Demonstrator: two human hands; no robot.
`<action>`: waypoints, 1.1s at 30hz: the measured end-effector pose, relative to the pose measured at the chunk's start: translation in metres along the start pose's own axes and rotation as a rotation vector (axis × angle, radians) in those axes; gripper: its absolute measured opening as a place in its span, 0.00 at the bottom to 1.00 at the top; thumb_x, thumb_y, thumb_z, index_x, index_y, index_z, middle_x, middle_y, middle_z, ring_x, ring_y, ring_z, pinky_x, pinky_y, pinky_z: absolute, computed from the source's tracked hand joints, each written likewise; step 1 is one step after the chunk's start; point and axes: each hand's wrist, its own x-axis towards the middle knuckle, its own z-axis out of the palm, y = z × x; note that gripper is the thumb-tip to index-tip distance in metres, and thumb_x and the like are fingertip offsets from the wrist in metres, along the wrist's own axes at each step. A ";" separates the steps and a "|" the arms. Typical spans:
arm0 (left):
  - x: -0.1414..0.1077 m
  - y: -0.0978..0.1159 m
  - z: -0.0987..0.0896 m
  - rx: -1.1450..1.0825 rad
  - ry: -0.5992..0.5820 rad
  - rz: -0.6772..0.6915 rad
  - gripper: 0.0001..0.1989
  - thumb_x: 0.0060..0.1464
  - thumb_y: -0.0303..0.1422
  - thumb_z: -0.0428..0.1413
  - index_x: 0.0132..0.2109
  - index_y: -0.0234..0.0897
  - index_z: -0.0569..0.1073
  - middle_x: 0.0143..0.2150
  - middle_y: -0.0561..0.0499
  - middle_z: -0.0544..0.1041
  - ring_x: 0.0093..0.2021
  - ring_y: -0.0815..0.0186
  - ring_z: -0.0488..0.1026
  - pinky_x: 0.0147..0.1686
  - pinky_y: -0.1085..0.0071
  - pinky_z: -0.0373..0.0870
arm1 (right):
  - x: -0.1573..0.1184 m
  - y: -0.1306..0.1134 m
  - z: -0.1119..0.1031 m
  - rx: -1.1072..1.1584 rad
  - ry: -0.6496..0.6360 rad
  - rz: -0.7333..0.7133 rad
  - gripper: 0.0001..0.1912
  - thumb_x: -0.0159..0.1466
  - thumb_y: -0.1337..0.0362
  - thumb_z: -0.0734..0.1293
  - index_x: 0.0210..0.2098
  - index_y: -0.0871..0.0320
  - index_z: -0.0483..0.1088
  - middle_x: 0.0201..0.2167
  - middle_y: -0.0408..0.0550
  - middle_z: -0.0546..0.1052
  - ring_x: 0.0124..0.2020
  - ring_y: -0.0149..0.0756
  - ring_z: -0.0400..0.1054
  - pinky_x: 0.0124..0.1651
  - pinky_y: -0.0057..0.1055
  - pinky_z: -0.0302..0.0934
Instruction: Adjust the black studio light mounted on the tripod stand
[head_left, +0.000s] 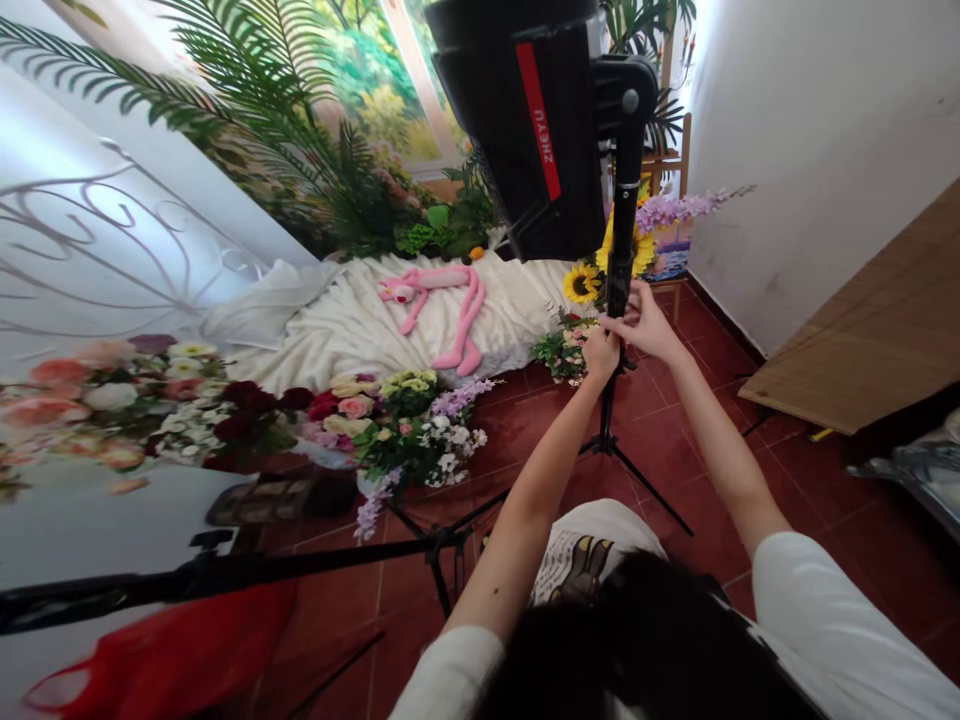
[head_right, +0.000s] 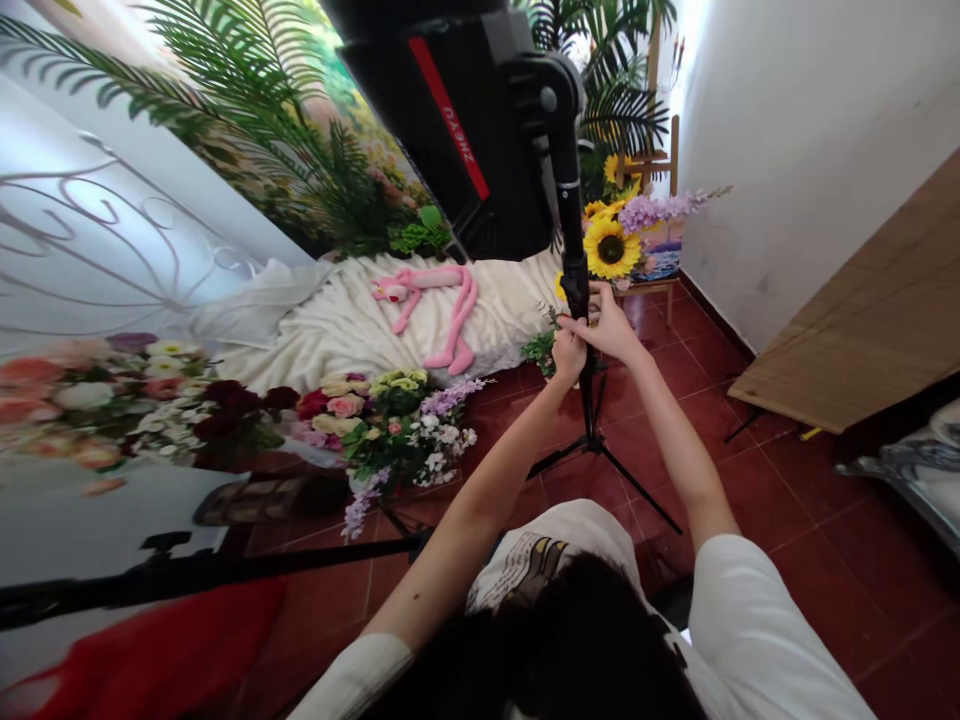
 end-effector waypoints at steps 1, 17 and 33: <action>0.000 0.000 0.000 -0.008 -0.010 0.011 0.28 0.67 0.51 0.42 0.32 0.38 0.76 0.33 0.47 0.80 0.39 0.59 0.78 0.40 0.70 0.65 | -0.015 0.002 -0.005 -0.027 -0.017 0.013 0.35 0.54 0.40 0.74 0.51 0.53 0.62 0.42 0.51 0.77 0.44 0.43 0.75 0.46 0.41 0.72; -0.006 0.003 -0.004 -0.126 -0.060 0.081 0.36 0.65 0.58 0.35 0.25 0.39 0.71 0.27 0.51 0.76 0.32 0.66 0.74 0.40 0.71 0.65 | -0.095 0.024 0.002 -0.632 0.014 0.282 0.24 0.68 0.39 0.58 0.33 0.54 0.66 0.27 0.47 0.76 0.29 0.39 0.71 0.31 0.29 0.53; -0.003 -0.002 0.001 -0.160 -0.045 0.078 0.33 0.65 0.55 0.39 0.24 0.39 0.70 0.25 0.52 0.74 0.31 0.66 0.74 0.42 0.70 0.66 | -0.090 0.033 0.033 0.989 0.023 0.814 0.24 0.70 0.54 0.57 0.19 0.53 0.52 0.09 0.32 0.45 0.13 0.26 0.35 0.15 0.23 0.38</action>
